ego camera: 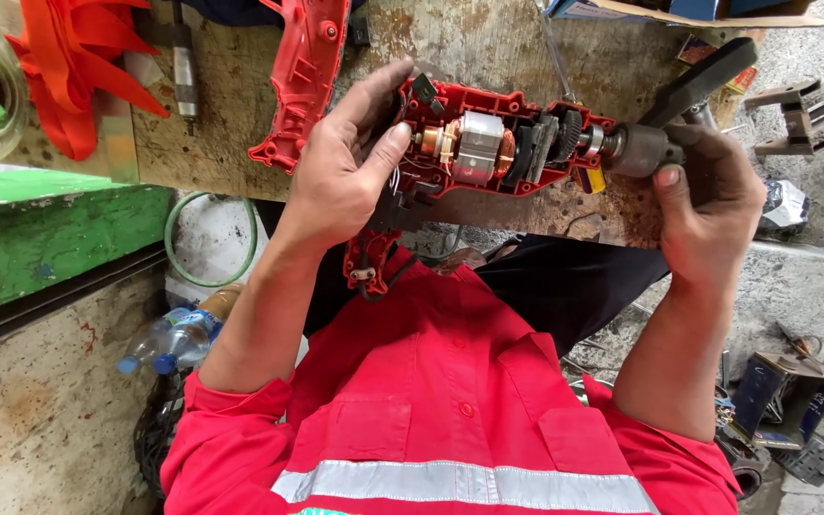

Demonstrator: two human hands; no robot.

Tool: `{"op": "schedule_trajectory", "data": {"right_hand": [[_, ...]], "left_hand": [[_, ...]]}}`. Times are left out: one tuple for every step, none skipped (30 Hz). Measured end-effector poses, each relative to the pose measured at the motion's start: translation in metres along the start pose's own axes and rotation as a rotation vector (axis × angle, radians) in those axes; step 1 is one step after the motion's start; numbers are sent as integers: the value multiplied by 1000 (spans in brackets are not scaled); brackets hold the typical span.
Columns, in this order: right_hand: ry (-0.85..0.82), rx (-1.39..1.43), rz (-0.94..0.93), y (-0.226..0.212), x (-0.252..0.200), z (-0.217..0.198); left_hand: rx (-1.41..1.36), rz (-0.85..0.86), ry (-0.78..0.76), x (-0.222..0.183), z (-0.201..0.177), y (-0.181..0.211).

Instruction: Disassembling a power drill to inspect the armature and reassembling the internal components on a workbench.

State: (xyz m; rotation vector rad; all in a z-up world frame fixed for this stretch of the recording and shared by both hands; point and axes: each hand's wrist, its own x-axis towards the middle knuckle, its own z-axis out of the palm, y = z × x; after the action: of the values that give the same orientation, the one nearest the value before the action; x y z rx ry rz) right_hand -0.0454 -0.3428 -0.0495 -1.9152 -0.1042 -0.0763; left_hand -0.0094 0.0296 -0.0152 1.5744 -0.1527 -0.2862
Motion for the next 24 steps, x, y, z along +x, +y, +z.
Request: {"op": "schedule_trajectory", "data": {"right_hand": [[-1, 11, -11, 1, -1, -1], [-3, 23, -21, 1, -1, -2], [-1, 23, -22, 6, -1, -3], [16, 58, -10, 10, -1, -4], [31, 93, 5, 14, -3, -5], [30, 92, 7, 11, -3, -4], [28, 62, -11, 9, -2, -3], [25, 31, -29, 6, -1, -1], [25, 31, -29, 6, -1, -1], [25, 32, -41, 7, -1, -1], [24, 33, -51, 7, -1, 0], [24, 33, -49, 5, -1, 0], [18, 40, -42, 3, -1, 1], [12, 47, -35, 2, -1, 2], [13, 47, -33, 2, -1, 1], [16, 46, -28, 2, -2, 0], [20, 44, -25, 3, -1, -1], [21, 45, -25, 6, -3, -2], [30, 72, -6, 9, -4, -3], [38, 100, 13, 13, -4, -4], [40, 100, 12, 10, -3, -2], [42, 77, 3, 7, -2, -1], [44, 52, -4, 4, -2, 1], [46, 51, -4, 6, -2, 1]], "left_hand": [[-10, -2, 10, 0, 0, -1], [-21, -4, 19, 1, 0, -3], [-20, -3, 18, 2, 0, -3], [-40, -15, 25, 3, -1, -3], [-62, -30, 33, 2, 0, -4], [-63, -32, 33, 2, 0, -4], [-69, -35, 36, 2, 0, -5], [-74, -37, 40, 3, 1, -6], [-74, -37, 40, 3, 1, -5], [-86, -41, 42, 3, 1, -5], [-98, -47, 43, 3, 1, -4], [-99, -48, 42, 3, 1, -4], [-104, -50, 42, 3, 1, -5], [-109, -53, 43, 3, 1, -6], [-109, -55, 41, 3, 0, -4], [-108, -57, 38, 3, 0, -2], [-107, -57, 35, 4, -1, 0], [-106, -57, 33, 4, -1, 0], [-112, -66, 41, 5, -1, 0], [-118, -74, 48, 5, -1, 0], [-117, -73, 47, 5, -1, 1], [-96, -76, 51, 5, -1, 1], [-76, -80, 55, 5, -1, 1], [-77, -80, 53, 3, 5, 9]]}}
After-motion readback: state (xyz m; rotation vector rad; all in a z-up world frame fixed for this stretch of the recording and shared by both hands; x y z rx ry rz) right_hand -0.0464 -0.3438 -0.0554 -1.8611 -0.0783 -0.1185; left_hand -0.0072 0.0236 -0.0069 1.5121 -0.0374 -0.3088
